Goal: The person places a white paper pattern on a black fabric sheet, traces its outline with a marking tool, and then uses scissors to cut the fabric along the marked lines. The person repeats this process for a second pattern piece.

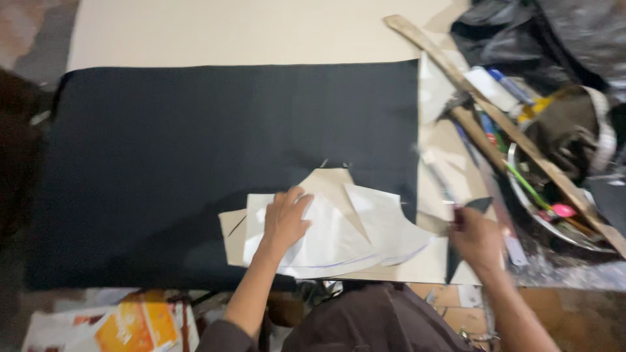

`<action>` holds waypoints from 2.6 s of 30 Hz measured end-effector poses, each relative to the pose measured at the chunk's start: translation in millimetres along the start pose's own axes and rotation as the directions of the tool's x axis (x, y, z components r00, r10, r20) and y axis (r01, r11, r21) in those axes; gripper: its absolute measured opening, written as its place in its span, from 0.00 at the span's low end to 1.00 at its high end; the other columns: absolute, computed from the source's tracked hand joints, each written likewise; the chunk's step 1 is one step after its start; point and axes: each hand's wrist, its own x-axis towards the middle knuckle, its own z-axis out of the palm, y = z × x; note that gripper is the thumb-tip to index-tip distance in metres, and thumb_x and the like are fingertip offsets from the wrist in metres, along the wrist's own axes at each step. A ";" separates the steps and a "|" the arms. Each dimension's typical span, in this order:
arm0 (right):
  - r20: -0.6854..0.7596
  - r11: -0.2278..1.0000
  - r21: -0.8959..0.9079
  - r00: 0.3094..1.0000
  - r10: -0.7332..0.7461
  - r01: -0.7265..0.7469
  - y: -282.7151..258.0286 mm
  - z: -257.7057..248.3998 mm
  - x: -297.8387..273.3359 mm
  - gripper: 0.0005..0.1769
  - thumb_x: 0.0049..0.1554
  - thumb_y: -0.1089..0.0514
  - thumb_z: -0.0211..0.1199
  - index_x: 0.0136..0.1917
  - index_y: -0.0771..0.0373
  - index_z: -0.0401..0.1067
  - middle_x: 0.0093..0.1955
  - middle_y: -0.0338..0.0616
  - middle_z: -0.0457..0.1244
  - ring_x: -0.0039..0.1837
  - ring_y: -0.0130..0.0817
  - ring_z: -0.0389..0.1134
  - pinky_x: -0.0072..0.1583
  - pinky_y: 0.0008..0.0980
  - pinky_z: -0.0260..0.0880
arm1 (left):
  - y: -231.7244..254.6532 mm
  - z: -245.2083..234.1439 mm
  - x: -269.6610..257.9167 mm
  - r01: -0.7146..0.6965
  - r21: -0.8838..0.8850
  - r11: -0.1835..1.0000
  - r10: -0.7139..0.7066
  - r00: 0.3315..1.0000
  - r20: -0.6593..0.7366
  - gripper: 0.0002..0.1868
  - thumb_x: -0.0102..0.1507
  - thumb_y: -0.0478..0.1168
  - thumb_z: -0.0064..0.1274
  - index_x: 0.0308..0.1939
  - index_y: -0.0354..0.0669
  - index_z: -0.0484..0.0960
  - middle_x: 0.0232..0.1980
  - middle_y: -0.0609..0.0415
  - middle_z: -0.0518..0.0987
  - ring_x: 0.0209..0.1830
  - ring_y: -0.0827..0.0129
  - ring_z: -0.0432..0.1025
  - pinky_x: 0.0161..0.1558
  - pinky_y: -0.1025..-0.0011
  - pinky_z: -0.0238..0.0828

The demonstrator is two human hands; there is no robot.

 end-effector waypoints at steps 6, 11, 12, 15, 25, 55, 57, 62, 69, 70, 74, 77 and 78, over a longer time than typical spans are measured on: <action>0.220 0.980 0.163 0.973 0.075 -0.113 -44.7 -59.2 -7.0 0.32 0.41 0.42 0.78 0.46 0.68 0.71 0.37 0.53 0.69 0.40 0.49 0.73 0.45 0.47 0.72 | 7.6 -21.7 11.7 0.036 0.023 0.999 -0.036 0.999 -0.015 0.45 0.42 0.45 0.77 0.62 0.50 0.75 0.62 0.56 0.73 0.58 0.54 0.71 0.56 0.57 0.71; 0.251 0.986 0.057 0.954 -0.166 0.157 -73.4 -13.6 -13.3 0.18 0.50 0.49 0.68 0.48 0.62 0.72 0.36 0.48 0.69 0.38 0.42 0.72 0.45 0.42 0.74 | 19.1 -26.9 24.2 0.122 0.089 0.989 -0.127 0.990 0.055 0.41 0.39 0.45 0.79 0.54 0.45 0.77 0.56 0.52 0.78 0.56 0.53 0.72 0.56 0.54 0.69; 0.411 0.997 -0.017 0.910 -0.057 0.070 -69.6 -9.5 -11.7 0.13 0.55 0.52 0.66 0.50 0.60 0.73 0.35 0.46 0.70 0.37 0.38 0.73 0.44 0.40 0.75 | 20.8 -26.4 25.9 0.108 0.122 0.987 -0.115 0.992 0.052 0.41 0.39 0.45 0.80 0.53 0.44 0.77 0.55 0.52 0.79 0.56 0.52 0.72 0.56 0.53 0.69; 0.448 0.998 0.029 0.893 0.032 -0.050 -45.2 -15.4 -8.7 0.13 0.52 0.52 0.64 0.50 0.57 0.75 0.34 0.46 0.70 0.36 0.41 0.74 0.44 0.43 0.76 | 24.5 -25.0 27.9 0.106 0.209 0.972 -0.127 0.988 0.091 0.39 0.40 0.47 0.79 0.52 0.44 0.78 0.52 0.52 0.81 0.56 0.53 0.71 0.55 0.52 0.68; 0.191 0.853 -0.421 0.889 0.416 -0.308 29.3 -101.5 5.7 0.36 0.51 0.24 0.65 0.50 0.59 0.79 0.39 0.52 0.72 0.43 0.51 0.75 0.44 0.48 0.73 | 36.6 -32.6 26.8 0.002 0.247 0.969 -0.004 1.000 0.008 0.10 0.53 0.37 0.66 0.38 0.49 0.85 0.49 0.53 0.81 0.49 0.53 0.75 0.48 0.55 0.72; 0.503 0.091 0.793 0.733 0.459 -0.602 -143.4 -11.4 91.4 0.33 0.66 0.39 0.43 0.77 0.59 0.57 0.54 0.47 0.66 0.48 0.38 0.72 0.44 0.39 0.78 | -8.8 -29.1 242.8 -0.709 -0.430 0.560 0.663 0.694 -0.281 0.18 0.45 0.19 0.49 0.35 0.38 0.79 0.48 0.50 0.79 0.46 0.59 0.77 0.43 0.67 0.76; 0.442 0.301 0.720 0.747 0.496 -0.626 -154.2 -14.2 98.5 0.33 0.59 0.50 0.59 0.74 0.64 0.62 0.45 0.52 0.66 0.42 0.37 0.66 0.42 0.36 0.67 | -9.1 -35.3 244.9 -0.737 -0.401 0.544 0.702 0.662 -0.264 0.18 0.41 0.22 0.51 0.35 0.36 0.79 0.48 0.49 0.79 0.47 0.55 0.75 0.44 0.66 0.74; 0.286 0.584 0.532 0.779 0.558 -0.613 -171.5 -22.9 106.6 0.37 0.49 0.57 0.72 0.68 0.68 0.64 0.39 0.46 0.71 0.39 0.32 0.70 0.42 0.30 0.69 | -3.3 -54.3 247.6 -0.706 -0.476 0.525 0.694 0.679 -0.241 0.22 0.42 0.26 0.56 0.41 0.36 0.85 0.53 0.45 0.80 0.54 0.50 0.74 0.56 0.62 0.71; 0.189 0.684 0.412 0.790 0.583 -0.603 -173.0 -16.7 110.0 0.35 0.48 0.53 0.75 0.63 0.72 0.67 0.37 0.50 0.72 0.40 0.38 0.74 0.46 0.34 0.72 | 8.9 -51.7 261.5 -0.502 -0.535 0.679 0.430 0.863 -0.264 0.10 0.57 0.31 0.60 0.43 0.37 0.85 0.53 0.48 0.79 0.51 0.57 0.78 0.52 0.65 0.77; 0.172 0.692 0.418 0.799 0.576 -0.589 -172.8 -14.9 109.3 0.35 0.47 0.53 0.75 0.63 0.72 0.67 0.36 0.50 0.72 0.39 0.38 0.74 0.46 0.34 0.72 | 7.8 -51.0 261.0 -0.453 -0.538 0.711 0.399 0.890 -0.222 0.11 0.57 0.32 0.61 0.44 0.37 0.85 0.54 0.48 0.78 0.51 0.57 0.78 0.52 0.66 0.77; 0.134 0.728 0.377 0.811 0.570 -0.573 -167.4 -13.3 115.7 0.36 0.44 0.51 0.77 0.60 0.71 0.68 0.36 0.48 0.71 0.41 0.39 0.73 0.47 0.35 0.71 | 14.8 -53.8 260.0 -0.399 -0.274 0.875 0.360 0.915 -0.180 0.17 0.54 0.35 0.63 0.47 0.41 0.85 0.58 0.46 0.75 0.54 0.50 0.73 0.53 0.61 0.74; 0.219 0.649 0.409 0.759 0.613 -0.642 -166.3 -14.1 114.5 0.36 0.44 0.50 0.75 0.61 0.69 0.68 0.35 0.47 0.72 0.38 0.39 0.74 0.46 0.35 0.72 | 43.0 -47.8 258.6 -0.481 -0.036 0.876 0.458 0.853 -0.252 0.25 0.53 0.41 0.62 0.55 0.43 0.83 0.67 0.44 0.71 0.66 0.48 0.68 0.63 0.55 0.70; 0.218 0.642 0.409 0.753 0.621 -0.648 -166.9 -13.7 114.5 0.36 0.44 0.50 0.76 0.61 0.69 0.68 0.35 0.47 0.72 0.38 0.39 0.74 0.46 0.35 0.72 | 56.3 -42.9 259.1 -0.512 0.017 0.859 0.496 0.822 -0.279 0.28 0.54 0.44 0.61 0.59 0.44 0.82 0.72 0.44 0.69 0.72 0.48 0.66 0.68 0.53 0.68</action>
